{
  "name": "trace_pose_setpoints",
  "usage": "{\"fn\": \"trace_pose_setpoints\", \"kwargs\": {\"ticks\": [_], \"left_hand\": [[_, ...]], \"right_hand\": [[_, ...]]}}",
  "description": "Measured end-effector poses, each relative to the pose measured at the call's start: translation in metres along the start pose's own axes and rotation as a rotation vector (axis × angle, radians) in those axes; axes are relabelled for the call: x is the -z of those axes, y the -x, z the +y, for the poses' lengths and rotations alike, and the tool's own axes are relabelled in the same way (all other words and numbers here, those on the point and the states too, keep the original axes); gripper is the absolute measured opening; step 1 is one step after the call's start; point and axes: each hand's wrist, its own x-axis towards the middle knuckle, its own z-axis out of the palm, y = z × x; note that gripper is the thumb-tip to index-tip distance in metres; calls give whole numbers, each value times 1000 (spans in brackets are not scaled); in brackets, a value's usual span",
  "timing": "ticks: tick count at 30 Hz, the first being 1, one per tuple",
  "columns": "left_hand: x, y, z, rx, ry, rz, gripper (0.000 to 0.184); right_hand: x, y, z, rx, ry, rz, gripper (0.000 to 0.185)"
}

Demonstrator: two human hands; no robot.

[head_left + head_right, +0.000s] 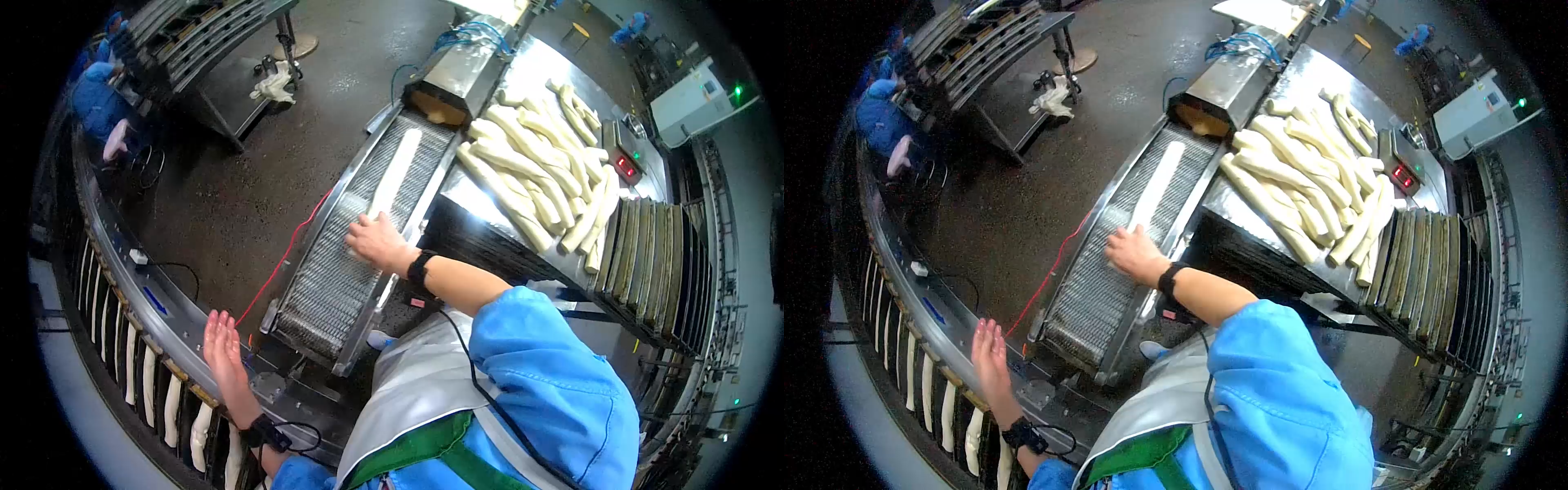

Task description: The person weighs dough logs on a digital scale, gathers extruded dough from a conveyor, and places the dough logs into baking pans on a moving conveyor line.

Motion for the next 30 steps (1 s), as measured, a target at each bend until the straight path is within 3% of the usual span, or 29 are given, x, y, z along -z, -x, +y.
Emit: {"fn": "trace_pose_setpoints", "kwargs": {"ticks": [4, 7, 9, 11, 14, 16, 17, 18, 20, 21, 22, 23, 26, 27, 28, 29, 30], "left_hand": [[-47, 37, -9, 60, -55, -5, 42], [-80, 56, -11, 71, -79, 27, 41], [-100, 62, -14, 85, -93, 36, 40], [-108, 56, -27, 96, -50, 24, 39], [-138, 50, -43, 122, -15, 37, 38], [-154, 53, -53, 161, 16, 46, 44], [-158, 52, -63, 180, 25, 35, 43], [-160, 50, -77, 191, 30, 44, 42], [-164, 55, -95, 203, 86, 72, 39], [-169, 65, -95, 223, 132, 64, 41], [-161, 67, -104, 245, 175, 99, 41], [-152, 67, -119, 262, 223, 137, 41], [-137, 87, -150, 332, 493, 286, 37], [-130, 90, -169, 337, 639, 352, 32], [-117, 90, -193, 379, 749, 414, 29], [-131, 111, -182, 449, 721, 420, 28], [-139, 127, -177, 453, 756, 447, 27]], "right_hand": [[39, 12, 49, -273, -841, 250, 37], [57, 33, 151, -416, -1651, 536, 38], [96, 86, 211, -461, -1948, 759, 39], [118, 153, 265, -589, -1870, 878, 37], [110, 262, 310, -695, -1786, 1335, 22], [84, 333, 334, -900, -1583, 1541, 17], [79, 360, 324, -942, -1502, 1630, 20], [48, 386, 333, -1166, -1405, 1787, 31], [3, 425, 316, -1454, -1246, 1571, 47], [-10, 433, 304, -1718, -932, 1258, 50], [-40, 446, 299, -1836, -797, 1193, 49], [-66, 456, 289, -1793, -864, 1248, 42], [-80, 429, 263, -1882, -547, 870, 37], [-87, 423, 266, -1932, -336, 572, 47], [-90, 410, 269, -1923, -97, 420, 53], [-91, 395, 271, -1878, 145, 284, 59], [-82, 382, 272, -1663, 168, 331, 61]]}}
